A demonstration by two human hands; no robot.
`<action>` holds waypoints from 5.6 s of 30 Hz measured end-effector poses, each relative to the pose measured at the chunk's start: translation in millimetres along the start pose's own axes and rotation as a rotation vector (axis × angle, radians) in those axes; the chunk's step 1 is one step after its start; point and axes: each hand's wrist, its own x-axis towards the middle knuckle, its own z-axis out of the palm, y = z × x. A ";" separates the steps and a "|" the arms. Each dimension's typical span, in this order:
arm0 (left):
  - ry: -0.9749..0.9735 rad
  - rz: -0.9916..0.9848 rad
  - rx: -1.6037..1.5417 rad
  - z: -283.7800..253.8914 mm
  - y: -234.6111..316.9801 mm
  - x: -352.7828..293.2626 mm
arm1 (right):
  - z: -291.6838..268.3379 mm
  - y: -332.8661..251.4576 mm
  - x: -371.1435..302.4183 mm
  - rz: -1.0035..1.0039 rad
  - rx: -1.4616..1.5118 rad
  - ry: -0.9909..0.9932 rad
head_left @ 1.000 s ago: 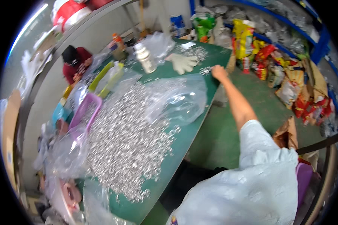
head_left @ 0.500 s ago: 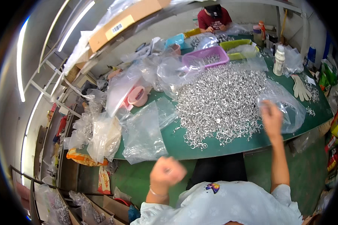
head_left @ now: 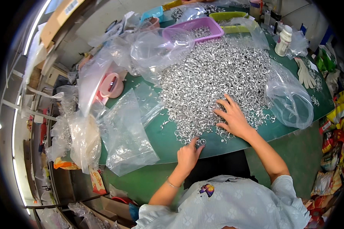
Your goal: The person picks up metal rings from a large pile on a table and places them into a clear plastic bag.
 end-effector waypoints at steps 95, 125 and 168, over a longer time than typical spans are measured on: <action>-0.096 -0.030 -0.378 28.6 67.3 58.8 | -39.1 37.8 -71.0 0.488 0.016 0.274; -0.234 -0.163 -0.798 18.4 66.1 73.3 | -24.7 22.2 -58.1 0.359 -0.006 0.241; -0.027 -0.144 -0.185 9.3 48.2 30.4 | -11.3 7.7 -76.7 0.198 0.222 0.217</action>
